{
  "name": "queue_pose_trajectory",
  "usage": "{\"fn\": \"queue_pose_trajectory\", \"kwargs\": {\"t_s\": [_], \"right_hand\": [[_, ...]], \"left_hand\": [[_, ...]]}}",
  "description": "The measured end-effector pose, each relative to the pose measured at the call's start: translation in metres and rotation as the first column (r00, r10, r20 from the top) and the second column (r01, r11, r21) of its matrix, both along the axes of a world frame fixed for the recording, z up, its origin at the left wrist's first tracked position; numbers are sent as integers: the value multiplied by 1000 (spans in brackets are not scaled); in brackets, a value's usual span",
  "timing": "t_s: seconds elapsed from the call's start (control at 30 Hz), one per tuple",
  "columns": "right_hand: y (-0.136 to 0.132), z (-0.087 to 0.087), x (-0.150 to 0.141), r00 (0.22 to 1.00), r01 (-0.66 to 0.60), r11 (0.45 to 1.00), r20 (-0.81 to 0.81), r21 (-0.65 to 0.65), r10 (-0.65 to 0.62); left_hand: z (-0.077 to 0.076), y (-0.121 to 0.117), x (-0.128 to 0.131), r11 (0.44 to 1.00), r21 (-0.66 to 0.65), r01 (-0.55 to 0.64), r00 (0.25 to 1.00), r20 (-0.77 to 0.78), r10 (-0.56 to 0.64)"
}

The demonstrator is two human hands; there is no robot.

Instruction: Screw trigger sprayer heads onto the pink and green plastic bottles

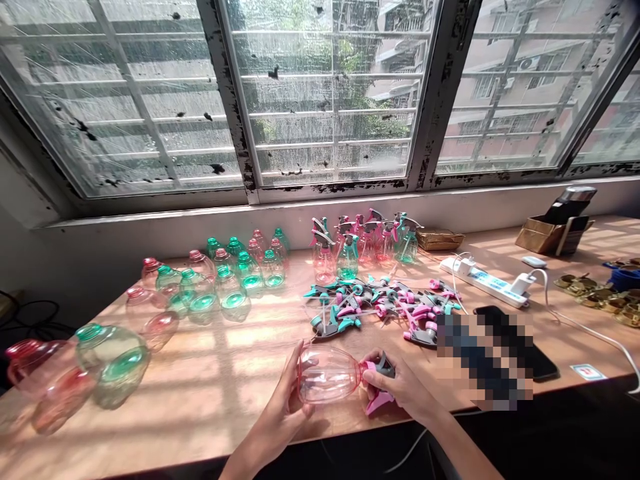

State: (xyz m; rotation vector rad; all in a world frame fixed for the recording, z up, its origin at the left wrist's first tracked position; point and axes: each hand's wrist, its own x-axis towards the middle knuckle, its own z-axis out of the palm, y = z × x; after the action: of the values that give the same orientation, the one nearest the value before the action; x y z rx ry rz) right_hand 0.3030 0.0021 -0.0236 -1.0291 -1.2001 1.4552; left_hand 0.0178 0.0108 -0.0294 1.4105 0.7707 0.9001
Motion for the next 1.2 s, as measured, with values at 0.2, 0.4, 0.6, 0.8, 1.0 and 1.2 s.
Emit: {"fn": "queue_pose_trajectory", "kwargs": {"t_s": [0.2,0.4,0.6,0.8,1.0,1.2], "right_hand": [[-2,1,2,1000,0,1000,13,3,0],[-2,-3,4,1000,-21,1000,20,10,21],[-2,-3,3,1000,-4,1000,3,-4,4],[-2,-3,3,1000,9,1000,6,-10,-9],[-1,-3,2,999,41,999,27,-6,-40],[0,-6,3,1000,5,1000,-15,8,-5]], "left_hand": [[8,-3,1,1000,-27,1,999,-36,-2],[14,-5,0,1000,-2,20,998,-53,-20],[3,-1,0,1000,27,0,999,-55,2],[4,-2,-1,1000,-15,23,999,-45,-24],[13,-4,0,998,-40,43,998,-40,-44],[7,-2,-1,1000,-17,19,998,-55,-20]]}}
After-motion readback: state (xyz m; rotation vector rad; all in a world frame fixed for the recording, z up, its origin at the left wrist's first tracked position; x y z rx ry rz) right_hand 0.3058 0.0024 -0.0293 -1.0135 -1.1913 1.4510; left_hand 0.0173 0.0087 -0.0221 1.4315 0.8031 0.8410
